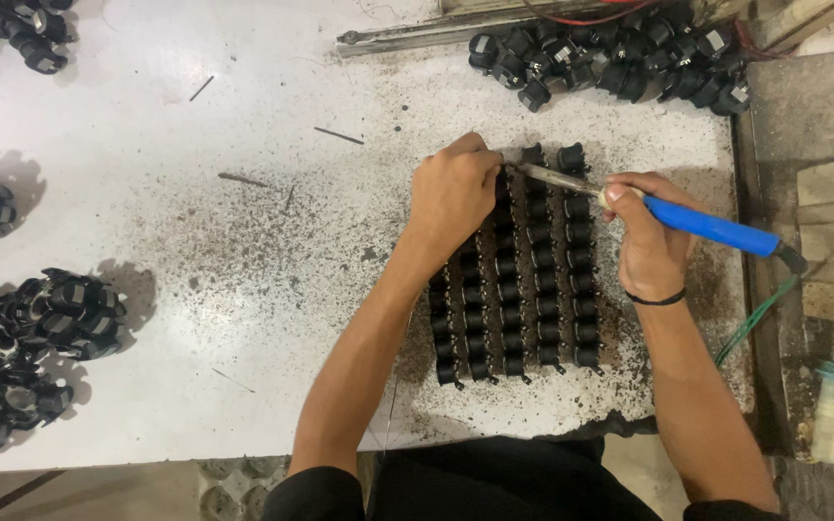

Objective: The person solders metal terminals onto black plastic electrical components arranged in rows on a workbench. Holding a soldering iron in one hand and solder wire in the other, they work through the parts one at a time, applying the hot iron and solder to each component's contact point.

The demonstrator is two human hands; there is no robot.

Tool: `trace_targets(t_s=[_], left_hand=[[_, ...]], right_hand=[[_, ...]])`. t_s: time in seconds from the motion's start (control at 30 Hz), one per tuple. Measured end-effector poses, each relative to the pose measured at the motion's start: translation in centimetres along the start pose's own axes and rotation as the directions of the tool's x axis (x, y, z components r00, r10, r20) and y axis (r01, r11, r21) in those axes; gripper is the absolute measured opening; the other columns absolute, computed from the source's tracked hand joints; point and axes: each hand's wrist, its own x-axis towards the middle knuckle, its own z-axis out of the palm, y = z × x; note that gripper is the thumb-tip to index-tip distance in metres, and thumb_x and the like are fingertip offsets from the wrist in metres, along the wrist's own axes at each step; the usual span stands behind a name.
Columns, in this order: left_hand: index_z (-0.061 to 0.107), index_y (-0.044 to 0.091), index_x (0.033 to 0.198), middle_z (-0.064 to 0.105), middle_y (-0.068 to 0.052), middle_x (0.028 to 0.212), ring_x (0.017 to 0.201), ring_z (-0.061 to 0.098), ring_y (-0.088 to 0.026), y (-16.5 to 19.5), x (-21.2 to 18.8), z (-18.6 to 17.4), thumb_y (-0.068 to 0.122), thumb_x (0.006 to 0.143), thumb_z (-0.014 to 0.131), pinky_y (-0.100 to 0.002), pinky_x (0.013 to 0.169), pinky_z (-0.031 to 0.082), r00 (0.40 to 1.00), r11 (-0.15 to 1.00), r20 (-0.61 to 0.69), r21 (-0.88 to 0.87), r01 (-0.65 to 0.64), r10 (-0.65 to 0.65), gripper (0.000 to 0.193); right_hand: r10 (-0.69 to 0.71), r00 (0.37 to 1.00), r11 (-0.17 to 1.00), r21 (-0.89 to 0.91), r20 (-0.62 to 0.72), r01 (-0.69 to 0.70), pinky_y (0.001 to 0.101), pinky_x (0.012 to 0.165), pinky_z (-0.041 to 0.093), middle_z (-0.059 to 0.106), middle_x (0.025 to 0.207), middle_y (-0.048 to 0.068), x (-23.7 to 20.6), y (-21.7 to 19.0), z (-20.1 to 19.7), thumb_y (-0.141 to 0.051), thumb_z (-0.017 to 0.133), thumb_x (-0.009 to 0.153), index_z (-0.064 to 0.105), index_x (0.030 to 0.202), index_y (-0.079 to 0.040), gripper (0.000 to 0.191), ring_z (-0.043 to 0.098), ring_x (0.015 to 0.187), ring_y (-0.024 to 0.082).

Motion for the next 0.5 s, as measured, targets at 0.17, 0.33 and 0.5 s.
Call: trace_targets(t_s=[0.17,0.33,0.5], left_hand=[[0.076,0.009,0.088,0.069,-0.006,0.089,0.07,0.069,-0.034,-0.4,0.1,0.3,0.007,0.085,0.071,-0.045,0.062,0.056,1.0,1.0,0.004,-0.016,-0.012,0.012,0.006],[0.073,0.008,0.087,0.068,-0.01,0.089,0.071,0.068,-0.037,-0.2,0.5,0.5,0.008,0.086,0.07,-0.047,0.065,0.058,0.999,0.999,0.045,0.043,-0.032,0.03,0.004],[0.069,0.006,0.096,0.07,-0.013,0.09,0.07,0.069,-0.037,3.0,0.2,-3.1,0.009,0.095,0.067,-0.047,0.06,0.056,0.997,0.998,-0.055,0.001,-0.057,0.057,0.003]], right_hand=[[-0.006,0.999,1.0,-0.012,0.054,0.007,0.029,0.075,0.054,0.07,0.095,0.012,0.1,0.1,-0.1,-0.004,0.074,0.098,0.073,0.11,0.007,0.016,0.065,0.083,0.017],[0.017,0.996,0.998,-0.06,0.092,-0.011,0.0286,0.076,0.053,0.07,0.096,0.012,0.2,0.3,-1.0,-0.003,0.074,0.098,0.073,0.109,0.008,0.016,0.064,0.083,0.017],[-0.112,0.993,0.991,0.067,-0.045,0.114,0.0286,0.075,0.055,0.071,0.098,0.014,-0.7,-0.9,-3.5,-0.007,0.075,0.098,0.073,0.111,0.008,0.019,0.066,0.082,0.018]])
